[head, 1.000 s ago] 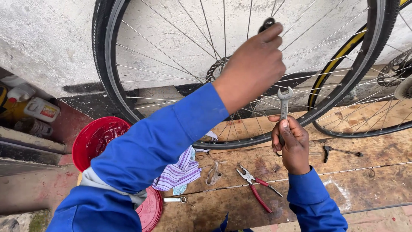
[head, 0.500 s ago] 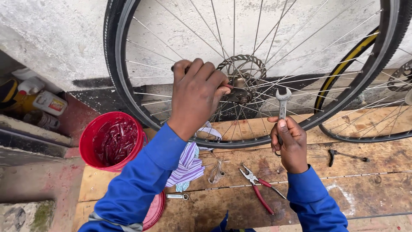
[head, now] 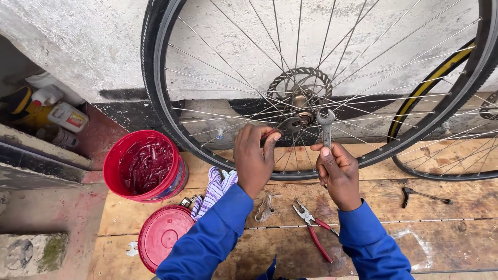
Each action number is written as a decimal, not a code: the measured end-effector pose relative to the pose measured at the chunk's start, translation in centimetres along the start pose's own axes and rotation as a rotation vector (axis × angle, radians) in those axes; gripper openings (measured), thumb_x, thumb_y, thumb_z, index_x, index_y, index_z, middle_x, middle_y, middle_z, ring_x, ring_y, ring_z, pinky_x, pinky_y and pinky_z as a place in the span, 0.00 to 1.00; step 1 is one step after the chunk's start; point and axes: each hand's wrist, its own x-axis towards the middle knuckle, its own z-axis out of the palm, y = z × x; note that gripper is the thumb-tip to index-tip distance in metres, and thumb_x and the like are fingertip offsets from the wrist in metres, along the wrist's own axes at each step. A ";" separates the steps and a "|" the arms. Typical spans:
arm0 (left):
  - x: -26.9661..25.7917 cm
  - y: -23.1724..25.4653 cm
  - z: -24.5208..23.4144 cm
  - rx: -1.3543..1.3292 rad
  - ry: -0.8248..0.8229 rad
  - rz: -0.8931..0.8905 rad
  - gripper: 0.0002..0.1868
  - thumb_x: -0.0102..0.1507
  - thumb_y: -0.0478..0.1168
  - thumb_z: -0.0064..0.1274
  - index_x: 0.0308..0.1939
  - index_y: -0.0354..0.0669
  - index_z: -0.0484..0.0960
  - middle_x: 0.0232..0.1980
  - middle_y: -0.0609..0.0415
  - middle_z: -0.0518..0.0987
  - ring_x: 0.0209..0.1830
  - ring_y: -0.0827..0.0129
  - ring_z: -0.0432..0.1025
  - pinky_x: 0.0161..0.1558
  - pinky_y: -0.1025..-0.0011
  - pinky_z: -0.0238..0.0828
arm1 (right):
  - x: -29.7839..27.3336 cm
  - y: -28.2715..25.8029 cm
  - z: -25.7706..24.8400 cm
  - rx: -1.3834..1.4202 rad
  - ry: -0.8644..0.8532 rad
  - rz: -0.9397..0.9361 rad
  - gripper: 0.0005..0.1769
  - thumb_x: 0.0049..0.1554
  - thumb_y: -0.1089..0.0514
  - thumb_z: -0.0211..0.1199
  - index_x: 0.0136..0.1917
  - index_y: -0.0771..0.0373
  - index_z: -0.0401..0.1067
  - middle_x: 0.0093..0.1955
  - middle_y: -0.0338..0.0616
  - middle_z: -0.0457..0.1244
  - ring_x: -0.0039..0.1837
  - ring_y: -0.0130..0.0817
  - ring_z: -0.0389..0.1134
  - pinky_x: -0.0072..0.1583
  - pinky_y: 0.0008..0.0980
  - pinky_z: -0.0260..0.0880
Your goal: The person works on a bicycle wheel, using a wrench to loosen and remove the axle nut. They then remove the axle and a small metal part, wiping them with a cloth. The person flips the wheel over and uses the wrench again on the other side of the hub.
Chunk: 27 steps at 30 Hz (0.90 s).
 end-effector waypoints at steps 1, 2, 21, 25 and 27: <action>-0.5 -0.1 0.5 -0.049 -0.002 -0.008 0.09 0.67 0.45 0.50 0.40 0.45 0.76 0.32 0.56 0.67 0.34 0.57 0.68 0.40 0.63 0.61 | -0.2 0.0 0.0 -0.011 0.005 0.010 0.14 0.65 0.59 0.48 0.52 0.72 0.70 0.20 0.41 0.51 0.20 0.24 0.52 0.27 0.19 0.58; -0.5 -0.2 0.6 -0.052 -0.004 -0.009 0.09 0.67 0.45 0.50 0.40 0.45 0.76 0.32 0.56 0.67 0.34 0.57 0.68 0.40 0.63 0.61 | -0.3 0.0 -0.1 -0.013 0.008 0.011 0.14 0.65 0.59 0.48 0.52 0.72 0.70 0.20 0.41 0.51 0.20 0.24 0.52 0.27 0.19 0.58; -1.3 2.1 3.0 -0.297 0.021 -0.190 0.04 0.67 0.36 0.50 0.38 0.42 0.74 0.31 0.51 0.70 0.30 0.54 0.72 0.33 0.66 0.71 | -2.9 0.6 -1.4 -0.039 0.022 0.105 0.15 0.64 0.58 0.48 0.50 0.72 0.72 0.19 0.42 0.51 0.19 0.26 0.53 0.26 0.22 0.59; 0.3 1.9 1.2 -0.173 0.003 -0.098 0.05 0.65 0.37 0.55 0.38 0.40 0.76 0.32 0.52 0.71 0.31 0.53 0.74 0.33 0.64 0.74 | -3.5 0.7 -2.3 -0.064 -0.017 0.137 0.17 0.65 0.57 0.46 0.52 0.71 0.71 0.20 0.41 0.52 0.20 0.25 0.53 0.27 0.21 0.58; 0.9 1.3 0.7 -0.103 -0.018 -0.036 0.06 0.65 0.40 0.55 0.38 0.41 0.77 0.32 0.53 0.72 0.31 0.54 0.75 0.32 0.64 0.74 | -3.1 0.4 -2.9 -0.092 -0.032 0.119 0.16 0.65 0.58 0.44 0.55 0.70 0.69 0.21 0.41 0.53 0.20 0.24 0.53 0.28 0.21 0.57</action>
